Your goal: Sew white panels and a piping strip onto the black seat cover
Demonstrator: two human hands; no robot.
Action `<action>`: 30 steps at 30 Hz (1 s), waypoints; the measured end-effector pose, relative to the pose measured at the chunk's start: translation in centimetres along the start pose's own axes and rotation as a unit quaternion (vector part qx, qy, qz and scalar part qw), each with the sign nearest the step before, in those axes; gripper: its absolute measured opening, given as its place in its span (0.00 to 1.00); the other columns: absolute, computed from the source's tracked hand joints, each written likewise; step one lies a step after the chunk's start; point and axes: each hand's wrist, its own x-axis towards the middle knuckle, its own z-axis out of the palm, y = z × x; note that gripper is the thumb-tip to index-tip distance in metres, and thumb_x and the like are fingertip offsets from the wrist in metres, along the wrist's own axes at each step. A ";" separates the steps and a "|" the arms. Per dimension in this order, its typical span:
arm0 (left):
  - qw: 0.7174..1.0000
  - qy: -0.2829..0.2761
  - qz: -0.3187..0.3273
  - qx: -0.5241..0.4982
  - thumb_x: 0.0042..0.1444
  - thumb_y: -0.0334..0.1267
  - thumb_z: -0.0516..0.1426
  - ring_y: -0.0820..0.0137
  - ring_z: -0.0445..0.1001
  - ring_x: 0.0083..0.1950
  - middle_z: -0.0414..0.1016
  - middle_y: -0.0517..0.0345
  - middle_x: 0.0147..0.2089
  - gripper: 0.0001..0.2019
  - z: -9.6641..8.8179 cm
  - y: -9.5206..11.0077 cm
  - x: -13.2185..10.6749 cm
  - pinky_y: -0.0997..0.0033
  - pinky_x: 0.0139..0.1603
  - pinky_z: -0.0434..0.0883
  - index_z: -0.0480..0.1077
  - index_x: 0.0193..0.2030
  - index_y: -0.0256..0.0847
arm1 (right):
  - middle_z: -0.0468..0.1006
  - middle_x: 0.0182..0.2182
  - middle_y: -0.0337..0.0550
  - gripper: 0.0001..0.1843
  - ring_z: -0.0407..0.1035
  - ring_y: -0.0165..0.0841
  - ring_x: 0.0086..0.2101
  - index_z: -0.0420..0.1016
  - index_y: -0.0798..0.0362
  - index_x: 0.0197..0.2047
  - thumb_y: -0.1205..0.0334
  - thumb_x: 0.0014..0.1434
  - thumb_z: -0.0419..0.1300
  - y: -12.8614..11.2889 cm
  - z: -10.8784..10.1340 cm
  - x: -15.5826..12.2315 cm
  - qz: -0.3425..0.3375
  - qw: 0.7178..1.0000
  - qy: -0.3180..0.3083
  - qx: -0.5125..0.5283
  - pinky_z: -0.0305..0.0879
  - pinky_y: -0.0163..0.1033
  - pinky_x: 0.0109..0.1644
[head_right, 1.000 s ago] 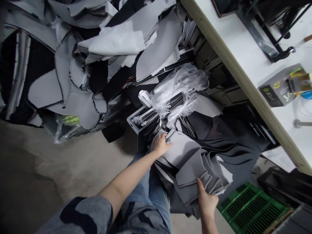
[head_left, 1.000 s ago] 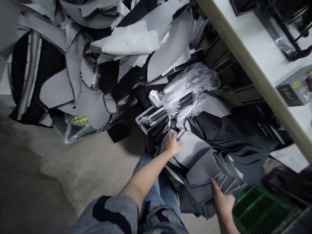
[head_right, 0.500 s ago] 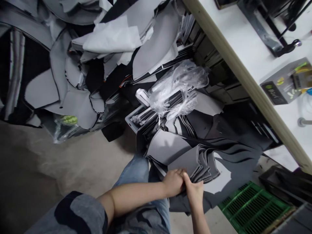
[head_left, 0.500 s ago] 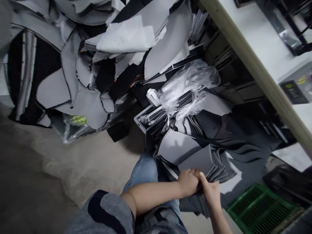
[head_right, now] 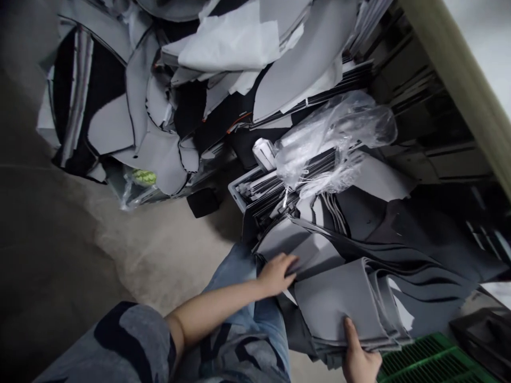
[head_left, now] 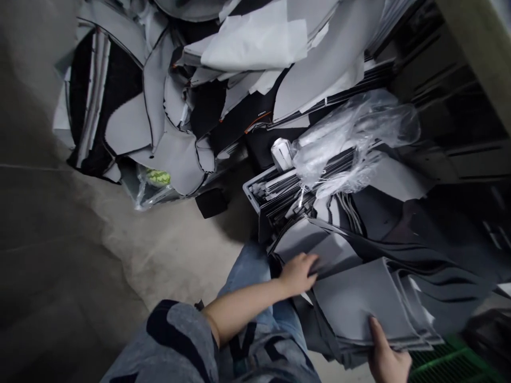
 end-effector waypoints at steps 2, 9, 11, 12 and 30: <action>0.999 -0.017 0.045 -0.005 0.52 0.34 0.56 0.65 0.68 0.48 0.68 0.54 0.45 0.24 1.3 -0.2 -0.9 0.65 0.52 0.68 0.66 0.57 0.50 | 0.67 0.53 0.65 0.36 0.60 0.53 0.55 0.69 0.61 0.40 0.41 0.35 0.67 0.4 0.3 0.3 -0.004 1.000 0.006 -0.006 0.53 0.54 0.62; 0.991 0.073 -0.112 0.027 0.54 0.37 0.56 0.48 0.43 0.68 0.40 0.52 0.69 0.16 -2.0 -2.5 2.3 0.45 0.65 0.50 0.73 0.49 0.46 | 0.68 0.53 0.61 0.41 0.60 0.54 0.55 0.70 0.64 0.47 0.38 0.40 0.64 0.0 1.3 0.1 -0.031 0.999 -0.003 -0.016 0.55 0.58 0.60; 0.992 0.056 -0.105 0.048 0.53 0.39 0.56 0.47 0.46 0.67 0.41 0.49 0.69 0.15 -2.9 -2.9 2.8 0.46 0.65 0.50 0.74 0.48 0.43 | 0.67 0.53 0.63 0.44 0.60 0.54 0.55 0.69 0.66 0.48 0.37 0.39 0.64 -0.6 1.6 -0.2 -0.032 0.999 0.000 -0.018 0.55 0.58 0.60; 0.992 0.046 -0.099 0.055 0.54 0.39 0.56 0.49 0.51 0.65 0.43 0.48 0.68 0.16 -3.2 -2.8 2.8 0.49 0.65 0.53 0.73 0.48 0.42 | 0.67 0.53 0.64 0.45 0.60 0.54 0.55 0.69 0.68 0.49 0.37 0.38 0.63 -0.9 1.7 -0.4 -0.032 0.999 0.002 -0.017 0.55 0.56 0.61; 0.986 -0.139 0.083 0.051 0.58 0.41 0.53 0.60 0.69 0.54 0.70 0.48 0.53 0.24 -0.2 12.7 -9.6 0.62 0.56 0.67 0.61 0.60 0.39 | 0.76 0.25 0.49 0.24 0.72 0.46 0.33 0.71 0.55 0.27 0.39 0.44 0.62 -1.0 -3.6 -9.2 -0.104 0.986 -0.118 0.061 0.65 0.42 0.35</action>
